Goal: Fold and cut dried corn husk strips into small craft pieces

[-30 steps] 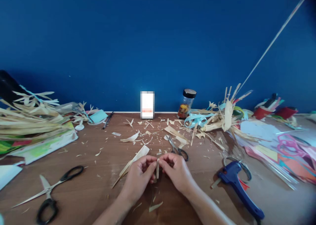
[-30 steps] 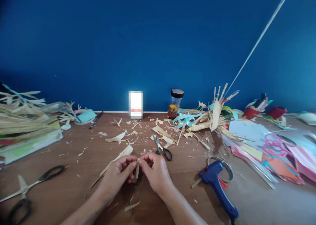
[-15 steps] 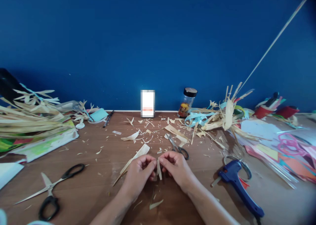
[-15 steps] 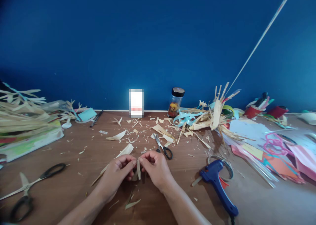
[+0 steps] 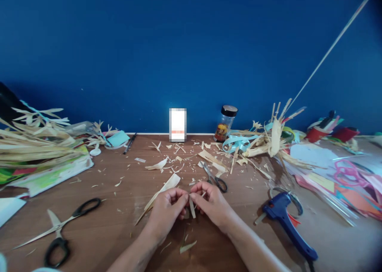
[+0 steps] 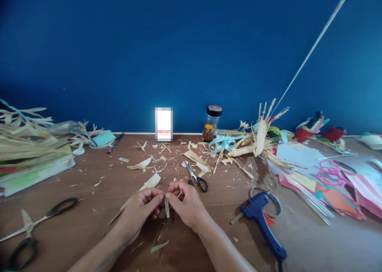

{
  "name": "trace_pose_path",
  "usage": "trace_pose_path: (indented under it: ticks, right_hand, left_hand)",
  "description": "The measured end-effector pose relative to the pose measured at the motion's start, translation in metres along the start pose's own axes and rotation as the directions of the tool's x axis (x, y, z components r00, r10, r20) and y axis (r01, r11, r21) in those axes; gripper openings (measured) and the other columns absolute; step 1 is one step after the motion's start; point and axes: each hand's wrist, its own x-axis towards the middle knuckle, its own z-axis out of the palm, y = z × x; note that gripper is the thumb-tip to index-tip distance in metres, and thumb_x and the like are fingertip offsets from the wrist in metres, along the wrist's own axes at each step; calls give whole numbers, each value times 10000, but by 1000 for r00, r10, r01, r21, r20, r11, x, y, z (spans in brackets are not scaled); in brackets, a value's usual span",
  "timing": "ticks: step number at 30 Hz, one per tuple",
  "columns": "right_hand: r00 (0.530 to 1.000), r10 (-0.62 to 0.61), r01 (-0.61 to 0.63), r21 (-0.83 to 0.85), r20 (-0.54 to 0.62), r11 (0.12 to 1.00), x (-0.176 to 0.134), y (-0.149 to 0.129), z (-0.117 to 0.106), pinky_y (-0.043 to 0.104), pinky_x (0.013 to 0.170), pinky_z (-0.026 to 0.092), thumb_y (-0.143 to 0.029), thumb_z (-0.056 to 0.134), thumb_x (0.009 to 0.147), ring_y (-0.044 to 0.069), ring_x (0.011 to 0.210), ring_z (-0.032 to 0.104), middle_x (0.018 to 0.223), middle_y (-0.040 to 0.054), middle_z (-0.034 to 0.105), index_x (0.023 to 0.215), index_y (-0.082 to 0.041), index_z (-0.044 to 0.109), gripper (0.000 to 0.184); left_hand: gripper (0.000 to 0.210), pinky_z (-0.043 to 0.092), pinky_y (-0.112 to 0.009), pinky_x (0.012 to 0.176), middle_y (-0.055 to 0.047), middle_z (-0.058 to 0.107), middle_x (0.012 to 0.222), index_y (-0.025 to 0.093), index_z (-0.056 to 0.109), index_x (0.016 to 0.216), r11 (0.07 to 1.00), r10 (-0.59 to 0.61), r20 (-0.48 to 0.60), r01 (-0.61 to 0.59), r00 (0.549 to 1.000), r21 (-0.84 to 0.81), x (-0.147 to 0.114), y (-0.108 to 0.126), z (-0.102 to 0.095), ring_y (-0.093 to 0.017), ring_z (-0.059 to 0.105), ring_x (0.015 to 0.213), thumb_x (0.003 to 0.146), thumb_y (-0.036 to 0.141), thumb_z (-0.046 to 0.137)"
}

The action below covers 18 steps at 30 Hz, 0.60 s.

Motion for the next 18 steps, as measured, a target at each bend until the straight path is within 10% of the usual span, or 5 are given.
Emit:
trace_pose_path:
  ticks: [18]
  right_hand:
    - [999,-39,37,-110,-21,993,0,0,1,163,418,296,-249,523,752,60,450,380,532,-50,454,696,-159,537,107]
  left_hand:
    - [182,391,-168,415,45,523,509,141,566,693,1000,3,-1,-3,1000,9,-2,2,1,-74,488,440,697,321,593]
